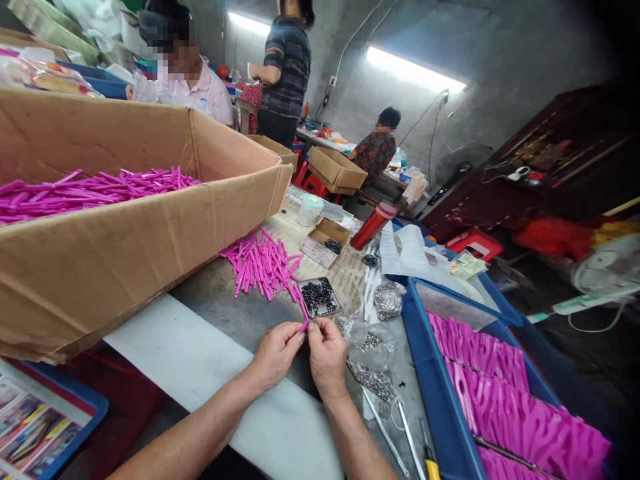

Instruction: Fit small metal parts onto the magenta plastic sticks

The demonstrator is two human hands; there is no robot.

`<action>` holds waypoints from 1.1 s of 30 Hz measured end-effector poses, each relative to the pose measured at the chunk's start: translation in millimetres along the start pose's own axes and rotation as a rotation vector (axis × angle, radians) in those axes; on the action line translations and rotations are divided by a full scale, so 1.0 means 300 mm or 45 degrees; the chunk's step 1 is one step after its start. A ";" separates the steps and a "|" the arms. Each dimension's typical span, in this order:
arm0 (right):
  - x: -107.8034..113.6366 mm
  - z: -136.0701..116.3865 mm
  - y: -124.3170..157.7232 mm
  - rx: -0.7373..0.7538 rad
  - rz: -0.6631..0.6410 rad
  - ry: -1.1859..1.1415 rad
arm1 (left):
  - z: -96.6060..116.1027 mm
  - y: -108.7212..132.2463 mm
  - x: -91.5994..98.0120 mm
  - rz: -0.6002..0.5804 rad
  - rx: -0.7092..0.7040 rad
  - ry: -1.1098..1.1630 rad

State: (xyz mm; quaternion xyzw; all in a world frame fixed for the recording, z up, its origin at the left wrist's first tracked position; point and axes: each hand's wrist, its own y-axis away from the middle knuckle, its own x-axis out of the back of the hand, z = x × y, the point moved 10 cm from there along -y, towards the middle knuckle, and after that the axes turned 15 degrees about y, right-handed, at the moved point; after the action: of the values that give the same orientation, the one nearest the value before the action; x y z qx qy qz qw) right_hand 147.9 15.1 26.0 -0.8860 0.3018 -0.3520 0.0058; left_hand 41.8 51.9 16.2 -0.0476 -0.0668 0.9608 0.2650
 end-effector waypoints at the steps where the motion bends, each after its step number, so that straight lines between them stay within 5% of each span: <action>1: -0.003 0.002 0.001 -0.005 -0.005 -0.007 | -0.006 0.001 0.001 0.004 0.021 0.016; 22: -0.032 0.010 0.026 -0.053 -0.228 -0.243 | -0.045 0.003 -0.002 0.034 0.125 0.192; 26: 0.057 0.010 0.026 -0.039 -0.187 -0.176 | -0.052 0.004 -0.009 0.000 0.151 0.192; 33: 0.335 0.088 -0.068 -0.043 0.107 0.139 | -0.084 0.002 -0.011 -0.013 0.213 0.237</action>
State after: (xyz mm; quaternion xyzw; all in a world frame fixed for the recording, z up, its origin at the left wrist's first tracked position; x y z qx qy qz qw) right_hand 232.5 -27.9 73.2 -0.8519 0.3447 -0.3940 -0.0108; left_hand 47.6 52.1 -8.6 -0.1139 0.0382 0.9530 0.2781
